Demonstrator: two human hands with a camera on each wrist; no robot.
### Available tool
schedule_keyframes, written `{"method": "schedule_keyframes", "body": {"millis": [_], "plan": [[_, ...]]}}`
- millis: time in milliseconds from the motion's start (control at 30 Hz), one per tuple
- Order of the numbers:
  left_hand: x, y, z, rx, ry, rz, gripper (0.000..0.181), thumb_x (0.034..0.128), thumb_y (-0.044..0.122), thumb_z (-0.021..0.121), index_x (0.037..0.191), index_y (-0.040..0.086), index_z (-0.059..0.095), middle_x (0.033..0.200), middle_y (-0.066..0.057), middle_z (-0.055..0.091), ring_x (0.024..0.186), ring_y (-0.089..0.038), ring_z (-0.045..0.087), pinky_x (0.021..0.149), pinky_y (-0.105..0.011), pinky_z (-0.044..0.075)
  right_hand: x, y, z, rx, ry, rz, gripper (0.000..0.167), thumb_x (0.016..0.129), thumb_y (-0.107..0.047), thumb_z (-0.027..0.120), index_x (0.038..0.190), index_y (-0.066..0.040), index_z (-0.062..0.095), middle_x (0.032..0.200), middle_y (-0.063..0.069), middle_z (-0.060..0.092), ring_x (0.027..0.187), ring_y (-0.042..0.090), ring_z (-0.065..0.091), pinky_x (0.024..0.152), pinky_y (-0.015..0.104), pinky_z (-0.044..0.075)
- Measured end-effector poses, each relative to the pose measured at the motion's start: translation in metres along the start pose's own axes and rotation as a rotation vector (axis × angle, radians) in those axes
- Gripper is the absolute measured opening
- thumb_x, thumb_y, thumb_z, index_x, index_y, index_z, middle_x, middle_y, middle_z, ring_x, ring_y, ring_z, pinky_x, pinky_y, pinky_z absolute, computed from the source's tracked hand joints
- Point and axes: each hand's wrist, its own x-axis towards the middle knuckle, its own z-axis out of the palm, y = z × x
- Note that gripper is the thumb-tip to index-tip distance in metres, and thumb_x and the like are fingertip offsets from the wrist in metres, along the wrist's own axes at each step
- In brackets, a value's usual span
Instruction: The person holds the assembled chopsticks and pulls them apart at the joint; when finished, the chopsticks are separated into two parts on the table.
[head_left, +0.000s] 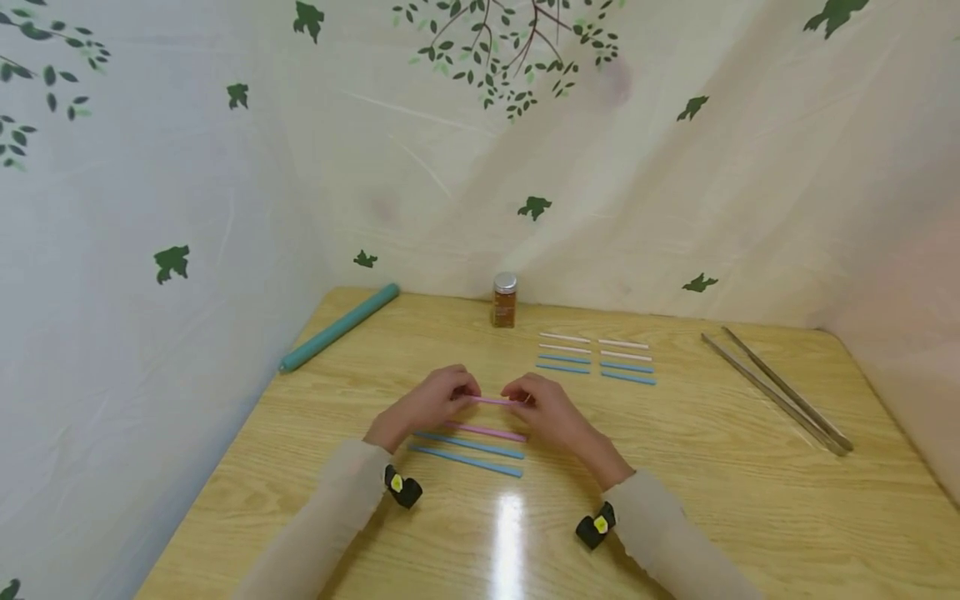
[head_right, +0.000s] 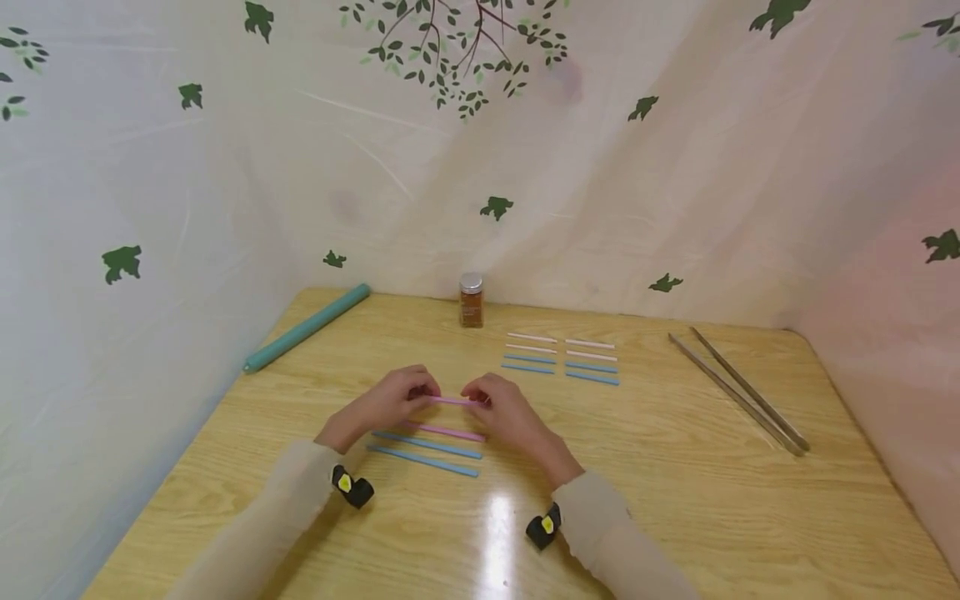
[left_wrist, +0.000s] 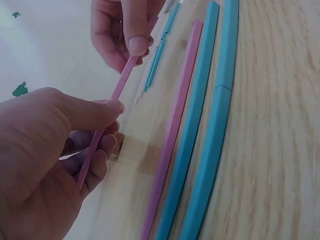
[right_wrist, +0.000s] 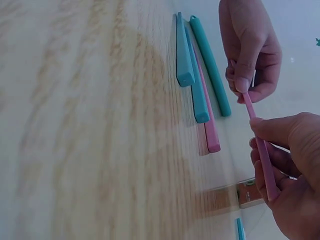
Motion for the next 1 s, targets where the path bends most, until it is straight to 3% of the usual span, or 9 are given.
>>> {"method": "schedule_keyframes", "body": {"millis": [267,667,1000], "plan": [[0.007,0.005,0.000,-0.003,0.000,0.006,0.008,0.0947,0.013,0.060,0.096,0.010,0.067,0.090,0.000,0.059,0.080,-0.009,0.053,0.073,-0.023,0.047,0.002,0.002,-0.001,-0.022,0.021,0.041,0.006,0.088,-0.013,0.069,0.094,-0.012,0.071,0.086,-0.003,0.064,0.077,0.009,0.055,0.068,0.023,0.048],[0.017,0.014,-0.004,0.027,-0.036,0.025,0.009,0.0940,0.013,0.061,0.096,0.010,0.068,0.089,0.001,0.060,0.078,-0.009,0.052,0.071,-0.021,0.045,0.002,0.002,-0.010,-0.053,0.013,0.059,0.006,0.090,-0.017,0.067,0.092,-0.014,0.071,0.087,-0.003,0.065,0.078,0.009,0.056,0.070,0.024,0.049],[0.020,0.011,-0.002,0.005,0.007,0.076,0.009,0.0941,0.014,0.061,0.093,0.009,0.069,0.090,-0.002,0.062,0.082,-0.011,0.056,0.074,-0.025,0.048,0.001,0.004,-0.015,-0.064,0.035,0.025,0.005,0.090,-0.014,0.067,0.092,-0.012,0.071,0.087,-0.002,0.066,0.078,0.009,0.056,0.070,0.025,0.049]]}}
